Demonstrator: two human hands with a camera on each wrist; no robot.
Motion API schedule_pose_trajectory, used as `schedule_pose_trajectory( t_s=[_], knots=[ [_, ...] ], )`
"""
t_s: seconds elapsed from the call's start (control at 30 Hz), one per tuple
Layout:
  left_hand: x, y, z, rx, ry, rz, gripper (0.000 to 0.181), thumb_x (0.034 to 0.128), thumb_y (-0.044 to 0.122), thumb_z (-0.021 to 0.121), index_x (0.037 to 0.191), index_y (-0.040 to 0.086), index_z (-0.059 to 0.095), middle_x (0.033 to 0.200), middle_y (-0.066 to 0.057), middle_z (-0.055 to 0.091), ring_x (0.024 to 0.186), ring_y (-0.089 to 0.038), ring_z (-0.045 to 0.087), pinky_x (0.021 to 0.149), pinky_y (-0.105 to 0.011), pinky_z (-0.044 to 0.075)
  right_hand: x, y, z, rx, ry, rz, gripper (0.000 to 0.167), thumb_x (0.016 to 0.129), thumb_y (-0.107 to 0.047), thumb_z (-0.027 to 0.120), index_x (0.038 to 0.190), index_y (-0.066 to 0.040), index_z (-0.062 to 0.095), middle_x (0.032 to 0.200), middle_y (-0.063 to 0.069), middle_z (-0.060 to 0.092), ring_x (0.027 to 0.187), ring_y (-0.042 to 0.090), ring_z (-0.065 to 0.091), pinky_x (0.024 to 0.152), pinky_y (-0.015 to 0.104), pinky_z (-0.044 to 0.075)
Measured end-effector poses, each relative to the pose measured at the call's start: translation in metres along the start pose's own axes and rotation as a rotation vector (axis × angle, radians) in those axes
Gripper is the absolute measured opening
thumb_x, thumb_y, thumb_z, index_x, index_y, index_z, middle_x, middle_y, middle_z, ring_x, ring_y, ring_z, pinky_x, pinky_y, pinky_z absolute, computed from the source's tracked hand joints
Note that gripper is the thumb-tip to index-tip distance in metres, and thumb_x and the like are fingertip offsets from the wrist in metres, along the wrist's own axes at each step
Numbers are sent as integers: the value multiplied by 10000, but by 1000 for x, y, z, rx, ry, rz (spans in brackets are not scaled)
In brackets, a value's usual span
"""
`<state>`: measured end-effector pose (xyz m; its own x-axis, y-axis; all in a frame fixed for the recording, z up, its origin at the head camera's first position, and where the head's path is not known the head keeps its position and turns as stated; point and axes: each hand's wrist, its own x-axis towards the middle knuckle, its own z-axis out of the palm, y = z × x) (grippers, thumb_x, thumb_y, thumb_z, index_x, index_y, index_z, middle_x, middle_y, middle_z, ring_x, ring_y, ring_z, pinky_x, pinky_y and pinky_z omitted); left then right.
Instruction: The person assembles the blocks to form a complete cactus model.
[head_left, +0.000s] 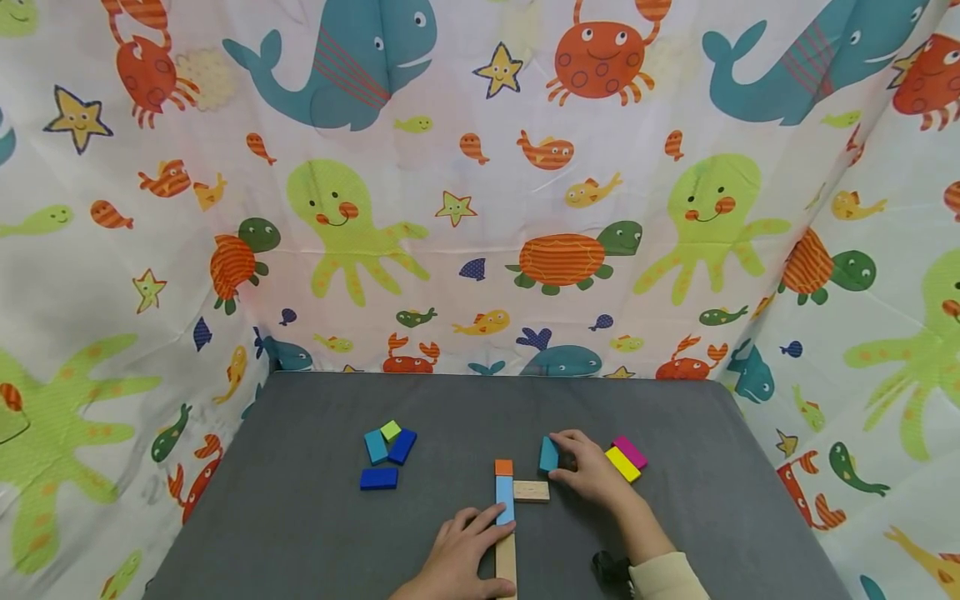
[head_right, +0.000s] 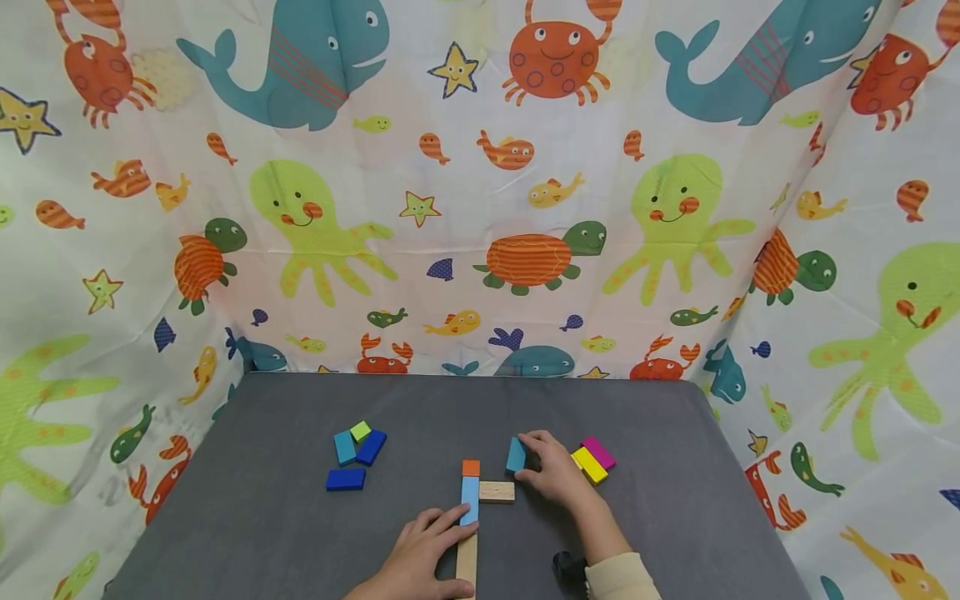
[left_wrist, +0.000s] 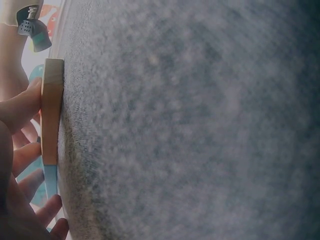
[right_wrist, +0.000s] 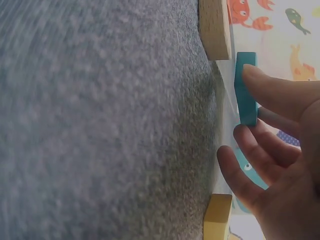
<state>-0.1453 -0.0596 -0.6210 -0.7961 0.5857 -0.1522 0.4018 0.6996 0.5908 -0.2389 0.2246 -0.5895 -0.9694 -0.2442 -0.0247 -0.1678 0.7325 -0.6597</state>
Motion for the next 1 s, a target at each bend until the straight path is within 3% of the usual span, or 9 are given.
schedule_pose_trajectory(
  t_s=[0.4, 1.0],
  knots=[
    [-1, 4, -3, -14, -14, -15, 749, 846, 730, 609, 1513, 443, 424, 1642, 163, 280, 1328, -267, 387, 1004, -601, 387, -1, -2, 3, -16, -9, -29, 625, 854, -192, 823, 1420, -77, 585, 1352, 59, 576, 1086, 230, 584, 988, 477, 530],
    [-2, 2, -1, -19, -2, 5, 732, 854, 711, 619, 1508, 437, 436, 1640, 164, 282, 1330, -279, 384, 992, -605, 388, -2, 1, 8, -12, -49, -25, 608, 859, -225, 819, 1415, -118, 598, 1393, 52, 580, 1264, 296, 550, 1091, 554, 434]
  ],
)
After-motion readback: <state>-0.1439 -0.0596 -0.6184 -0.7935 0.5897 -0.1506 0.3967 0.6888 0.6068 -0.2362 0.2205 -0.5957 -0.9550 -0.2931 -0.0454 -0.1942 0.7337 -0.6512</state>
